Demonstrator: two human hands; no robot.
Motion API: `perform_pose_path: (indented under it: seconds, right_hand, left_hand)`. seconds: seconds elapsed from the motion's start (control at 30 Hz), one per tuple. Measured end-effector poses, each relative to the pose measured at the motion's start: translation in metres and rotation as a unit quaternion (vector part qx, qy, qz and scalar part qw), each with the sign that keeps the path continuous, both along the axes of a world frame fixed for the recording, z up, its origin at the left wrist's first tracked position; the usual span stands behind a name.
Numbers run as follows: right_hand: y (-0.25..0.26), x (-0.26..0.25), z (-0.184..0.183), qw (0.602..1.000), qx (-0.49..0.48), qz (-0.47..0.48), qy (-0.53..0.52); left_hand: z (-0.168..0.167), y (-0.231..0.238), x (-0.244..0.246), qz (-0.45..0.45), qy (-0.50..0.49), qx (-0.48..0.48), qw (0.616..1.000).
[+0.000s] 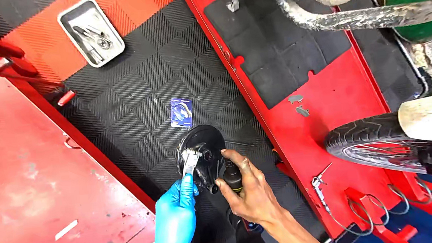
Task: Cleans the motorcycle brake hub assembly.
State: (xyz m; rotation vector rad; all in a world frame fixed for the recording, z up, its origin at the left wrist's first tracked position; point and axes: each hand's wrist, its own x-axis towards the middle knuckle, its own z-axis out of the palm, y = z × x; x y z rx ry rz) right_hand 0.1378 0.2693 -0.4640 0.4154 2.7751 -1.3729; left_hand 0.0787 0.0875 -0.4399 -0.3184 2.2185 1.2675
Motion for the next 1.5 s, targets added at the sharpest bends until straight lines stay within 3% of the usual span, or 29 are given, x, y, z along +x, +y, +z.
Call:
perform_pose_path:
  seconds: [0.1, 0.3, 0.4, 0.5, 0.73, 0.93, 1.17, 1.37, 1.5]
  right_hand:
    - [-0.006, -0.007, 0.013, 0.999, 0.001, 0.037, -0.020]
    - [-0.027, 0.010, 0.012, 0.995, 0.025, 0.076, -0.056]
    - [-0.034, 0.019, 0.012, 0.992, 0.058, 0.060, -0.099]
    - [-0.038, 0.026, 0.007, 0.992, 0.087, 0.041, -0.076]
    - [-0.002, 0.056, 0.005, 0.982, 0.063, 0.030, -0.176]
    - [0.031, 0.022, 0.006, 0.987, 0.023, 0.084, -0.136]
    - [0.059, -0.016, 0.024, 0.964, 0.023, 0.207, -0.162]
    - [0.075, -0.003, 0.032, 0.955, 0.026, 0.223, -0.194]
    - [0.089, 0.010, 0.025, 0.962, 0.036, 0.178, -0.206]
  left_hand:
    - [-0.001, 0.000, -0.004, -0.005, -0.017, 0.008, 1.000]
    - [0.005, 0.012, -0.011, 0.079, -0.103, 0.069, 0.989]
    - [0.006, 0.017, -0.011, 0.082, -0.101, 0.071, 0.989]
    - [0.006, 0.023, -0.005, 0.096, -0.103, 0.076, 0.987]
    - [0.000, 0.023, 0.007, 0.089, -0.109, 0.060, 0.988]
    - [-0.002, 0.015, 0.010, -0.090, -0.047, -0.054, 0.993]
    - [0.008, 0.032, 0.002, -0.337, 0.020, -0.219, 0.915]
    - [0.019, 0.056, -0.005, -0.429, 0.028, -0.266, 0.863]
    - [0.023, 0.071, -0.003, -0.450, 0.044, -0.277, 0.848]
